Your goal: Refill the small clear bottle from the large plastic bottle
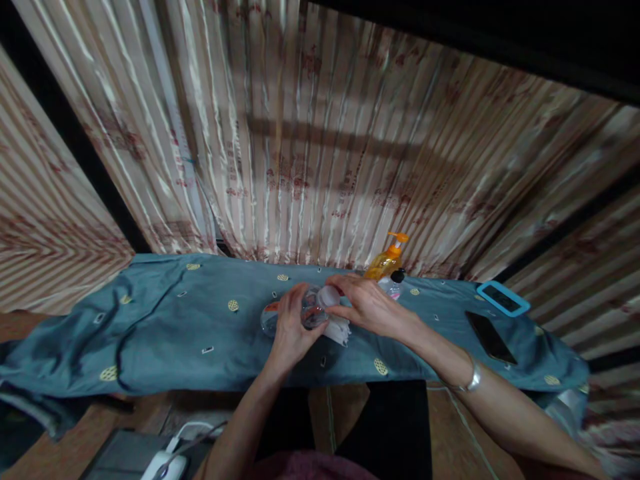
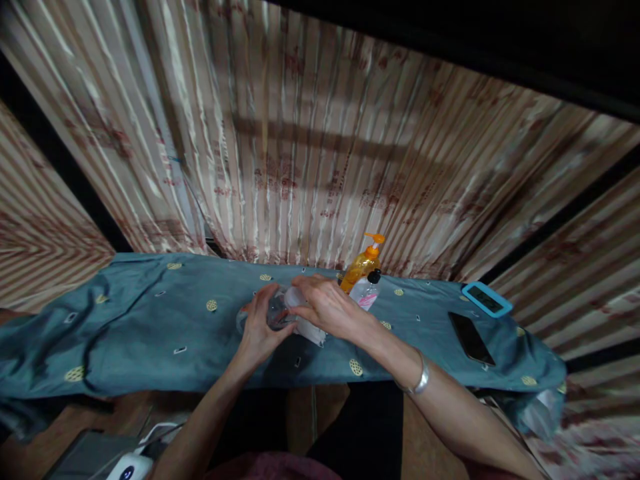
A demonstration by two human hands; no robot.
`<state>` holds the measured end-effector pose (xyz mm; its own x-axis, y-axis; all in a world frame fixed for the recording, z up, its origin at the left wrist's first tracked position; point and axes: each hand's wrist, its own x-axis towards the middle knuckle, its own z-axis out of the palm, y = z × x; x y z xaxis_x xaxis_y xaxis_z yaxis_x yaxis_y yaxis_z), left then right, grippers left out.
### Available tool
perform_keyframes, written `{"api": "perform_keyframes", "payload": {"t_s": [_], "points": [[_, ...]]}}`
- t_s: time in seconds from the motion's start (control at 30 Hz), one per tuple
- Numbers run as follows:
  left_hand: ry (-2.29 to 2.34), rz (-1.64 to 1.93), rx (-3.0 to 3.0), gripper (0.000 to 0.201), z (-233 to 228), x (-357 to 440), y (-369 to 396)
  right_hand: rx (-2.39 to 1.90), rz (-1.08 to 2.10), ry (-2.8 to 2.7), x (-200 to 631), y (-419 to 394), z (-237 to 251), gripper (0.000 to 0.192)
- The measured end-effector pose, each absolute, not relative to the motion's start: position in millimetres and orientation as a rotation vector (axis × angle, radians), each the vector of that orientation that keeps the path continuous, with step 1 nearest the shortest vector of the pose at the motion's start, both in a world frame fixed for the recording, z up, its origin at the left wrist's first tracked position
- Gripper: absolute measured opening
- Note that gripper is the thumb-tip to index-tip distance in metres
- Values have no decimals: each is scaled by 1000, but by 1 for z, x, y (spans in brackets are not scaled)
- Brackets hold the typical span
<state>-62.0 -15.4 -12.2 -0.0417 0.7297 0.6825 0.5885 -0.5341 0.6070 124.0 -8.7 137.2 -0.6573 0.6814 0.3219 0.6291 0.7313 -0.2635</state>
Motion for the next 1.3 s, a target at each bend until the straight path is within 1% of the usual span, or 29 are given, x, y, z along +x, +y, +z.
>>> {"api": "perform_keyframes", "payload": {"t_s": [0.13,0.37,0.53,0.7,0.8,0.87,0.9,0.97,1.0,1.13,1.17,1.3], "points": [[1439,1644,2082,80,-12,-62,-16,-938,130,-2526,126,-9,128,41],[1422,1631,2116,82,-11,-64,-18,-908,75,-2562,124,-10,120,40],[1434,1590,2096,83,-13,-62,-19,-1026,62,-2597,119,-9,122,34],[1415,1615,2122,81,-14,-62,-18,-1247,45,-2530,113,-5,119,50],[1419,1644,2138,80,-14,-64,-18,-1207,87,-2569,114,-10,124,47],[1419,1671,2143,79,-14,-64,-18,-1150,134,-2625,115,-15,129,50],[1416,1681,2147,80,-14,-64,-17,-1143,154,-2647,115,-17,131,46],[1402,1687,2160,81,-13,-64,-17,-1197,163,-2653,114,-19,133,27],[1396,1685,2166,81,-13,-64,-16,-1246,157,-2640,112,-19,133,25],[1411,1675,2164,81,-10,-65,-16,-1398,129,-2565,108,-16,130,42],[1425,1672,2159,82,-10,-65,-16,-1404,131,-2552,107,-15,129,43],[1457,1654,2142,83,-9,-66,-15,-1323,203,-2521,107,-13,126,36]]}}
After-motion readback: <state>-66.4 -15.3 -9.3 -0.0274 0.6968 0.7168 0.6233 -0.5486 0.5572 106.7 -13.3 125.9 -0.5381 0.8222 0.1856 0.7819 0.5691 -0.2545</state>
